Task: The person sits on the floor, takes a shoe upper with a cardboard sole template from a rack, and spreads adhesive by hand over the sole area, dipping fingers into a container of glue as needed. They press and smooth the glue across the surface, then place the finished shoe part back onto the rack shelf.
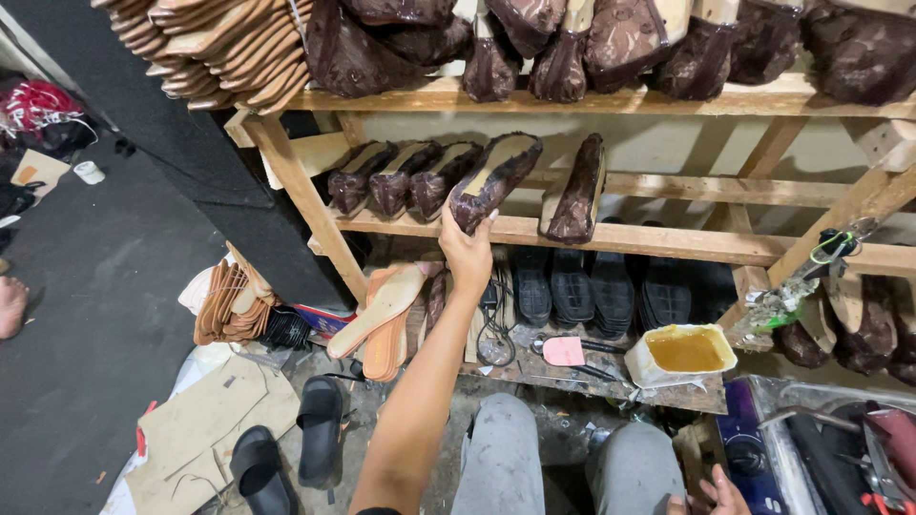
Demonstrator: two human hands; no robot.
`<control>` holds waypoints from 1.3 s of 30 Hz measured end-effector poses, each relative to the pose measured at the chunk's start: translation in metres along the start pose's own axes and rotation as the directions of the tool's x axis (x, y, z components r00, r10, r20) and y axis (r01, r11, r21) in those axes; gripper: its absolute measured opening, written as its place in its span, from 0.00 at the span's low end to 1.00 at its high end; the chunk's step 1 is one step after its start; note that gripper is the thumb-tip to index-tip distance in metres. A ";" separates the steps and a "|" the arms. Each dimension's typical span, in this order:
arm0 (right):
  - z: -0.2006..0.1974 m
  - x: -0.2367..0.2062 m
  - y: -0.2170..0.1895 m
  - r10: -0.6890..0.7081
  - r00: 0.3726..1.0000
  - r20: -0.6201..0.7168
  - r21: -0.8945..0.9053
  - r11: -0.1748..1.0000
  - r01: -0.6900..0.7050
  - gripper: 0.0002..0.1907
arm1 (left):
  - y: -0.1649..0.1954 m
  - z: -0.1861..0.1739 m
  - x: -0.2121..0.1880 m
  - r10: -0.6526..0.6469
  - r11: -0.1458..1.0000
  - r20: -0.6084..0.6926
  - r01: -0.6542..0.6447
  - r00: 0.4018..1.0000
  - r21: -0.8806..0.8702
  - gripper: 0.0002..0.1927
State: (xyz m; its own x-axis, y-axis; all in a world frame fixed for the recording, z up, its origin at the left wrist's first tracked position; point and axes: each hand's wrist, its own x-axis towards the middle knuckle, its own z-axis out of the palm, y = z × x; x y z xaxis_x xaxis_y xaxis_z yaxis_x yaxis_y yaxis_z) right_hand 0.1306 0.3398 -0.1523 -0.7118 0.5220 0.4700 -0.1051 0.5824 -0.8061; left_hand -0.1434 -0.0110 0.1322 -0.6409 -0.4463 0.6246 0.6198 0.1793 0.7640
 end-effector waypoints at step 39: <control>-0.014 -0.031 -0.087 0.073 0.991 -0.113 -0.045 0.996 -0.078 0.38 | 0.086 -0.081 -0.131 -0.101 0.993 -0.008 0.100 0.995 -0.064 0.37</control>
State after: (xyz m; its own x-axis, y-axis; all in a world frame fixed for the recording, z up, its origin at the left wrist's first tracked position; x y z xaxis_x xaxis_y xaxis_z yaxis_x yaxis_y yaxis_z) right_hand 0.1715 0.2813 -0.0922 -0.6345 0.6300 0.4478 -0.0175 0.5674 -0.8232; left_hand 0.0303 -0.0081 0.1025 -0.6964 -0.4691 0.5431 0.5805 0.0769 0.8106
